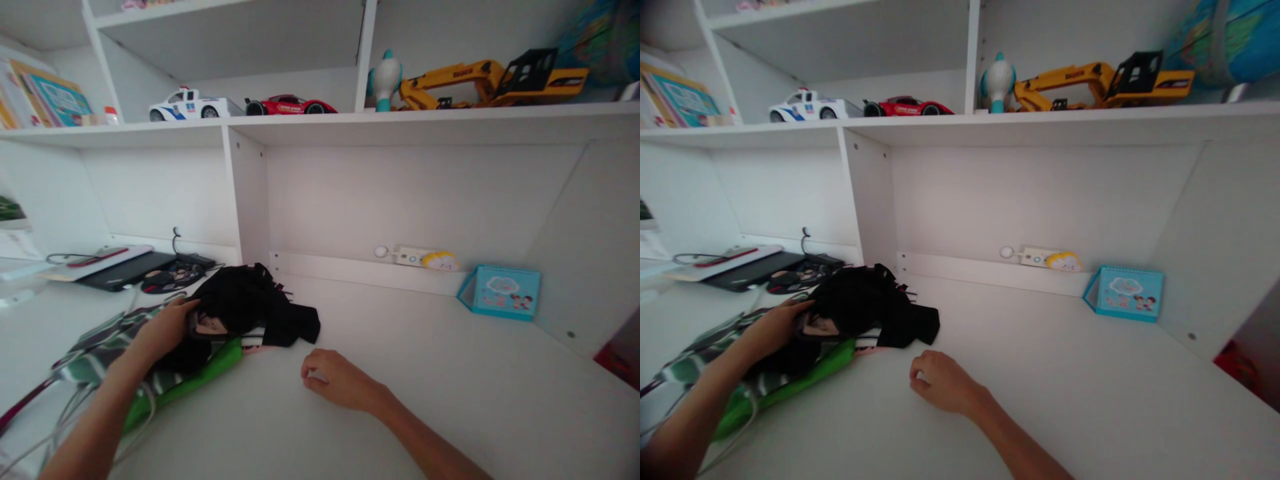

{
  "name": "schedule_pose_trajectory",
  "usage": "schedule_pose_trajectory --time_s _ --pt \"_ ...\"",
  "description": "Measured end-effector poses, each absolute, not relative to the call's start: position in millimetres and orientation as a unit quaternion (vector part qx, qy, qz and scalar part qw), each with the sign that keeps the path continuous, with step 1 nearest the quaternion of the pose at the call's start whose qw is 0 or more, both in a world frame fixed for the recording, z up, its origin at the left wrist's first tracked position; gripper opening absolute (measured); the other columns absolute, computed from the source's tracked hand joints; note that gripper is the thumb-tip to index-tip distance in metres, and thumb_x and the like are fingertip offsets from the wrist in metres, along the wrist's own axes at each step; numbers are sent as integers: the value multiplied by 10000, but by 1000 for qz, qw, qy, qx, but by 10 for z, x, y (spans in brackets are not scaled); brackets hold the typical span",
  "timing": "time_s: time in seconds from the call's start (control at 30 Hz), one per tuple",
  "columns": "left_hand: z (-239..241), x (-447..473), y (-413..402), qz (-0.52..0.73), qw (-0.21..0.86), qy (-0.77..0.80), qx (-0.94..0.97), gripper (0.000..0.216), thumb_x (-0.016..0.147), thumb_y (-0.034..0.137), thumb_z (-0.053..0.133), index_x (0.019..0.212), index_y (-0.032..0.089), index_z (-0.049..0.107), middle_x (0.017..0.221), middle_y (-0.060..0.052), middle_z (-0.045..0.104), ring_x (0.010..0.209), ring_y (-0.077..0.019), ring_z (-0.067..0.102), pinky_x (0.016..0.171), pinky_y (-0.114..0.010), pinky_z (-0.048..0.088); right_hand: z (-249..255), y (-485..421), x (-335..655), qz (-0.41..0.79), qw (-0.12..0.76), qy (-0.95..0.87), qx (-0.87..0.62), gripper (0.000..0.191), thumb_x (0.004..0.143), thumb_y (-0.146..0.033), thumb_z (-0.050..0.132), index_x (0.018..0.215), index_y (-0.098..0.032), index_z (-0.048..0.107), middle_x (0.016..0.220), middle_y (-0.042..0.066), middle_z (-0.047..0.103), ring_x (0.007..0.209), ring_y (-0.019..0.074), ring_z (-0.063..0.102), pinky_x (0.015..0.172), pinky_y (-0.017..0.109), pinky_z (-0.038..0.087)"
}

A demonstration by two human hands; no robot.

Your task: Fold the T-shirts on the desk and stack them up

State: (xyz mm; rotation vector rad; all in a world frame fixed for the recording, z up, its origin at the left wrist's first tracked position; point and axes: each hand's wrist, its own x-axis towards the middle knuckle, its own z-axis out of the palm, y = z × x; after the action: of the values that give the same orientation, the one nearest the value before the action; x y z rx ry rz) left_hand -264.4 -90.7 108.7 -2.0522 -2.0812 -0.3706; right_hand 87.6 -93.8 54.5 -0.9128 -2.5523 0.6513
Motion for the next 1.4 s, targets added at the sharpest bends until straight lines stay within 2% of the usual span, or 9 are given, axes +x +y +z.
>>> schedule_pose_trajectory --time_s 0.27,0.43,0.57,0.73,0.83,0.93,1.03,1.17,1.4 --pt "1483 -2206 -937 -190 177 -673 -692 411 786 375 372 1103 171 535 1078 -77 573 954 -258 542 849 -331 387 727 -1062 1183 272 207 -873 -348 178 779 -209 444 849 -170 603 858 34 630 762 118 558 694 206 398" --pt "1334 -1694 -498 -21 155 -666 -729 265 738 232 477 957 162 610 998 -128 587 928 -291 545 750 -384 422 753 -1149 1365 279 218 -865 -355 160 775 -204 452 823 -174 601 830 21 628 743 110 554 689 206 399" --pt "1441 -1240 -478 -106 167 -638 -744 319 839 219 309 1015 173 571 900 -116 625 817 -261 594 684 -354 434 821 -1172 1569 283 246 -843 -385 170 790 -213 431 856 -195 587 820 14 614 746 114 547 663 218 408" --pt "1636 -371 -921 -187 48 -416 -889 256 855 229 338 974 219 564 847 -45 642 791 -186 597 709 -266 409 1058 -1119 1660 255 405 -774 -414 629 697 -207 551 1260 -279 281 1162 58 470 899 142 520 748 290 427" --pt "1552 37 -1147 -192 -52 -333 -922 233 841 179 361 981 241 538 867 -20 639 772 -160 601 669 -230 405 1198 -1130 1684 213 413 -798 -383 369 661 -126 525 1013 -237 516 1002 30 556 881 159 518 753 292 415" --pt "1350 178 -1234 -219 -110 -350 -904 307 816 209 424 1121 242 420 868 -22 629 783 -171 595 654 -237 413 1258 -1189 1816 210 383 -804 -403 194 678 -80 442 766 -210 555 754 -9 578 751 145 532 680 264 410" --pt "1128 120 -1248 -204 -147 -386 -887 402 742 240 524 1120 207 392 804 -21 619 734 -182 585 635 -255 428 1272 -1243 2067 210 434 -754 -447 120 730 -167 456 797 -224 538 725 -18 555 709 143 528 631 254 413" --pt "1041 -37 -1224 -169 -148 -376 -899 204 694 189 533 898 193 535 916 -52 604 836 -195 566 728 -278 432 1357 -1277 2392 246 530 -664 -468 99 719 -297 520 776 -221 549 780 14 579 766 171 541 685 288 432" --pt "1815 -205 -931 -339 -48 -373 -862 340 730 126 464 1054 206 529 1024 -50 532 888 -160 529 743 -269 454 1823 -1148 2615 244 620 -593 -452 125 668 -282 552 782 -239 526 760 -14 541 693 134 532 588 246 434"
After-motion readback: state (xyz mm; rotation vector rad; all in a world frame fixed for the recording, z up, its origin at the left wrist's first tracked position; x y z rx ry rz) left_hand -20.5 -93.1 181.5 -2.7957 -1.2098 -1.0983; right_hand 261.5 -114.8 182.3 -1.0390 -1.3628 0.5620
